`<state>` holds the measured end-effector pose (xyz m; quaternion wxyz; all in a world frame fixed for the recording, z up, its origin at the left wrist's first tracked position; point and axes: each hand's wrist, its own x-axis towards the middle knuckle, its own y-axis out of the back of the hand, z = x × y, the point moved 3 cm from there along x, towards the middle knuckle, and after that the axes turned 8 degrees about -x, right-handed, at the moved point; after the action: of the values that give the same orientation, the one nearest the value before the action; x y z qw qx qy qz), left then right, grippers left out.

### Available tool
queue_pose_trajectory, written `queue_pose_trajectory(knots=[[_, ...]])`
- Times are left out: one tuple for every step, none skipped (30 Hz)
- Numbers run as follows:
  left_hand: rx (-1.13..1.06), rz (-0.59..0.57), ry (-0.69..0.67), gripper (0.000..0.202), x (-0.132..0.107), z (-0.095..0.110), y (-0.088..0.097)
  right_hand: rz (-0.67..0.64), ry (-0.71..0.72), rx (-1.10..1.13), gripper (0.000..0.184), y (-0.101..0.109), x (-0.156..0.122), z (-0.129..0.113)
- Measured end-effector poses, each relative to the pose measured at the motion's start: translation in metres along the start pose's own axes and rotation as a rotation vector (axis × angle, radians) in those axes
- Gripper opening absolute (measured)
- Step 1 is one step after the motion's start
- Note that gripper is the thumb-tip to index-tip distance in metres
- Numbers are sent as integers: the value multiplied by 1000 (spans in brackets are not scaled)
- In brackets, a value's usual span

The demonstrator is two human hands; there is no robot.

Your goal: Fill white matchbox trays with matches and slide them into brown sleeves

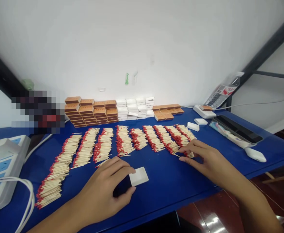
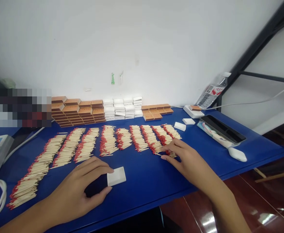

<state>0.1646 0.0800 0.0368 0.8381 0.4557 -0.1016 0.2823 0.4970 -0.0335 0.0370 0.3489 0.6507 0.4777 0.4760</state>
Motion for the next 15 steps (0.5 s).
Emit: queue_pose_trajectory(knots=[[1,-1,-1,31,0,0,0,4,11,-14,35,-1,2,2],[1,-4,0,30,-1,1,0,0,23,-24,36,-1,4,3],[3,-3,-4,30,-1,1,1,-10,33,-31,36,-2,6,5],[4,-1,-6,30,-1,2,1,-22,44,-34,36,-1,8,6],[6,1,-8,30,0,2,1,-32,54,-35,36,-1,9,6],[8,4,-9,29,0,2,1,-39,61,-34,36,-1,10,6],[9,7,-9,29,0,3,2,-43,64,-35,36,-1,10,6],[10,8,-7,28,1,3,2,-46,64,-35,35,-1,10,5],[11,9,-5,28,1,2,2,-50,61,-35,34,-2,10,4],[11,10,-4,28,1,2,2,-55,58,-35,34,-3,9,4],[10,8,-4,29,1,2,2,-57,56,-34,33,-4,9,2],[8,6,-3,30,1,2,2,-57,54,-33,32,-5,9,1],[6,3,-2,30,1,2,2,-57,55,-32,31,-6,9,0],[5,1,-1,30,1,2,2,-58,57,-31,29,-6,9,-1],[4,-2,1,30,1,2,2,-60,59,-32,28,-7,8,-1]])
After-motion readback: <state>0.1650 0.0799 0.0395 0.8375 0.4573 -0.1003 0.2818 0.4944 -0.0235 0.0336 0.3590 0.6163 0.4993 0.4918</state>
